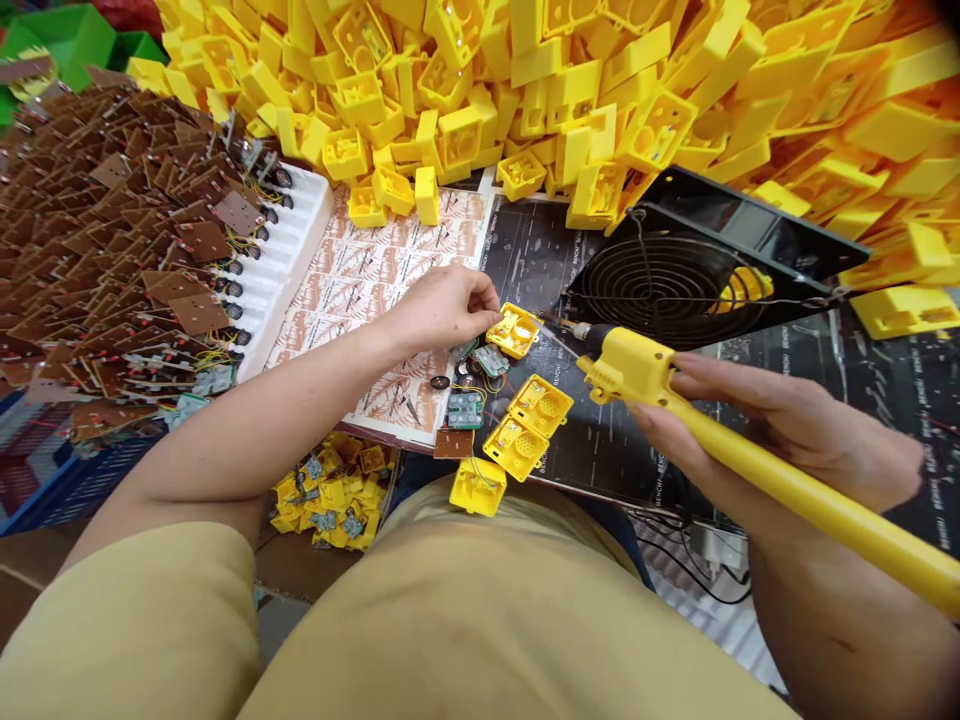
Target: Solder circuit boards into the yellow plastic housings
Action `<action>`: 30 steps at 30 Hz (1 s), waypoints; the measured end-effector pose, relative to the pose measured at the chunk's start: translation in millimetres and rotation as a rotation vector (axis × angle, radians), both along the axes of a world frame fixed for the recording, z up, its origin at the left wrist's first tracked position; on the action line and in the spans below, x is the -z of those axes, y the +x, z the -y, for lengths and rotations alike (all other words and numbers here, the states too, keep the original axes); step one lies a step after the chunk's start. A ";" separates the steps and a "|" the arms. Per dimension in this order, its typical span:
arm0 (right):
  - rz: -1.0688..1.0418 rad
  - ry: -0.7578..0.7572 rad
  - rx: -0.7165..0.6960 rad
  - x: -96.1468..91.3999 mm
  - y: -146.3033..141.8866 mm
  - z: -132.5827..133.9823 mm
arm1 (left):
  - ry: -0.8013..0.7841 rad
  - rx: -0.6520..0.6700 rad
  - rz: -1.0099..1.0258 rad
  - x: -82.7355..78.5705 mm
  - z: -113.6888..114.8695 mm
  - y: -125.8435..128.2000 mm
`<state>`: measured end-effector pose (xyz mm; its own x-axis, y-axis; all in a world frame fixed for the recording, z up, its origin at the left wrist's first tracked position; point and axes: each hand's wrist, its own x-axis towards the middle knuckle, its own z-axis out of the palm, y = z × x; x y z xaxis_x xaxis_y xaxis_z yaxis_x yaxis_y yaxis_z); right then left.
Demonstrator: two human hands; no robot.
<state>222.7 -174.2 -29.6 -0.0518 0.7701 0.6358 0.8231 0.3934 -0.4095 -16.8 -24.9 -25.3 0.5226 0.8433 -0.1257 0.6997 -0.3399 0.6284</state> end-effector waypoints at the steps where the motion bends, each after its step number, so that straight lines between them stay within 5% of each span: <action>1: 0.041 0.047 -0.022 -0.1 -0.8 -1.3 | 0.006 -0.002 -0.031 -1.3 -0.6 3.0; 5: 0.160 0.174 -0.141 -1.0 -4.1 -9.3 | 0.001 -0.005 -0.138 -8.6 -2.8 12.5; 18: 0.205 0.083 -0.337 -18.3 -8.9 -24.5 | 0.059 0.101 -0.409 -25.0 -6.4 26.3; 30: 0.208 0.118 -0.264 -15.2 -7.5 -25.0 | 0.062 0.109 -0.359 -19.8 -9.2 26.9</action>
<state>215.2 -149.2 -14.5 -0.3773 0.6346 0.6744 0.7477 0.6385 -0.1825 10.1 -15.7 -5.5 0.5415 0.7969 -0.2678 0.8293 -0.4542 0.3254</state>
